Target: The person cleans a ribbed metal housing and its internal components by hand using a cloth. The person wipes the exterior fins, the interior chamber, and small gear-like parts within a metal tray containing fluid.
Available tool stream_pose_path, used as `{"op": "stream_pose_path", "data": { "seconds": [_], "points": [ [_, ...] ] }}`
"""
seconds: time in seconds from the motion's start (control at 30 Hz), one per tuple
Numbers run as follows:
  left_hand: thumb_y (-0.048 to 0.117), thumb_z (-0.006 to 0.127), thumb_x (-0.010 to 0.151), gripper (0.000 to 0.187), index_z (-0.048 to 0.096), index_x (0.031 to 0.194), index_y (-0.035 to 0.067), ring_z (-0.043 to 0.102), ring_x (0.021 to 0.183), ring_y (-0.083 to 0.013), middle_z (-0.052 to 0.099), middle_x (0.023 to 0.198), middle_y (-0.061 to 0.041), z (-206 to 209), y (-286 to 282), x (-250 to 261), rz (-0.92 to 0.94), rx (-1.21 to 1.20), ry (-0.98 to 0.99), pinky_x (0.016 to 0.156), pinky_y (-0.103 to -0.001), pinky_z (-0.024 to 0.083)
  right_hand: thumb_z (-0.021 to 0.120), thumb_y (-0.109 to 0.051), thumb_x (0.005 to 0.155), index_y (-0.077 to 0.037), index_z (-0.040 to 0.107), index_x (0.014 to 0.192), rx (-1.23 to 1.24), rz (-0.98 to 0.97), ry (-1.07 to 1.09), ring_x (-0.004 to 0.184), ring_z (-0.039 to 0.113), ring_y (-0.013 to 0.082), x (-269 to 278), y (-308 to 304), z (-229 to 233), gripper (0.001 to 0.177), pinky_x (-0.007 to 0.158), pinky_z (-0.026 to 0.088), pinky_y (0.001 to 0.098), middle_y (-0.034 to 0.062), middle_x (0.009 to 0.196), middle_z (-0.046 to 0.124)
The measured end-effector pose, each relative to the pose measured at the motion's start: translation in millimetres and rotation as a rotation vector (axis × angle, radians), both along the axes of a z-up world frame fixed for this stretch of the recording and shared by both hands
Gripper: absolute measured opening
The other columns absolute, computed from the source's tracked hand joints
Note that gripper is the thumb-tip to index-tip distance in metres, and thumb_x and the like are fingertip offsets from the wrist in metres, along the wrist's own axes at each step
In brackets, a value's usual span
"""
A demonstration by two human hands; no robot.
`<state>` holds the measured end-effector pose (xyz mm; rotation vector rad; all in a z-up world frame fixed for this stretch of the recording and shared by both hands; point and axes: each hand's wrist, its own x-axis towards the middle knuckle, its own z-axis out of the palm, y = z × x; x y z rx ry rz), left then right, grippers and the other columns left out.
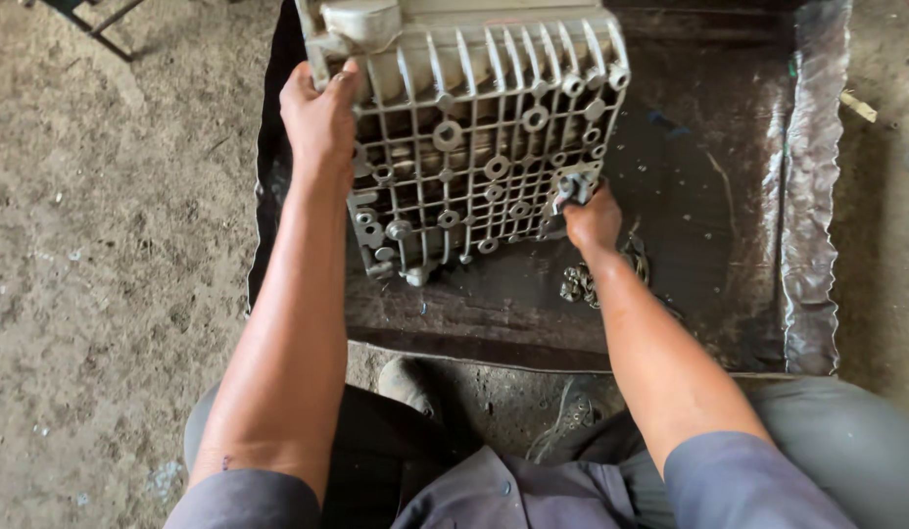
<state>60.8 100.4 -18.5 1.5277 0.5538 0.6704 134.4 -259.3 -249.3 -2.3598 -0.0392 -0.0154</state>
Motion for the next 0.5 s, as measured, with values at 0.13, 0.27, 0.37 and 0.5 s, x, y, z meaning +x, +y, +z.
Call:
{"op": "stream_pose_path", "data": {
  "seconds": [0.13, 0.27, 0.37, 0.5],
  "points": [
    [0.011, 0.076, 0.091, 0.01, 0.067, 0.089, 0.006, 0.049, 0.063, -0.0052, 0.062, 0.074, 0.004, 5, -13, -5, 0.024, 0.004, 0.034, 0.056, -0.026, 0.039, 0.075, -0.01, 0.075, -0.007, 0.068, 0.113, 0.167, 0.059, 0.039, 0.093, 0.075, 0.0304, 3, -9, 12, 0.039, 0.083, 0.056, 0.0415, 0.0135, 0.101, 0.077],
    [0.009, 0.076, 0.086, 0.009, 0.068, 0.087, 0.004, 0.048, 0.059, -0.0051, 0.06, 0.07, 0.004, 7, -16, -2, 0.045, -0.023, 0.039, 0.051, -0.027, 0.037, 0.08, -0.006, 0.074, -0.002, 0.068, 0.109, 0.214, 0.112, -0.03, 0.084, 0.073, 0.0255, 0, -23, 21, 0.037, 0.077, 0.055, 0.0376, 0.0135, 0.094, 0.076],
    [0.01, 0.077, 0.085, 0.013, 0.067, 0.086, 0.002, 0.047, 0.058, -0.0052, 0.058, 0.069, 0.004, 1, -12, 0, 0.043, -0.053, 0.053, 0.05, -0.027, 0.037, 0.07, 0.001, 0.078, 0.003, 0.068, 0.111, 0.384, -0.031, 0.332, 0.07, 0.067, 0.0422, -4, -37, 30, 0.033, 0.064, 0.046, 0.0508, 0.026, 0.089, 0.066],
    [0.015, 0.079, 0.084, 0.016, 0.07, 0.086, 0.002, 0.045, 0.056, -0.007, 0.059, 0.068, 0.002, -6, -6, 12, 0.014, -0.171, 0.085, 0.049, -0.029, 0.035, 0.079, -0.012, 0.073, -0.002, 0.072, 0.099, -0.053, 0.023, 0.234, 0.08, 0.074, 0.0316, -5, -55, 65, 0.029, 0.076, 0.056, 0.0409, 0.0177, 0.088, 0.075]
  ]
}}
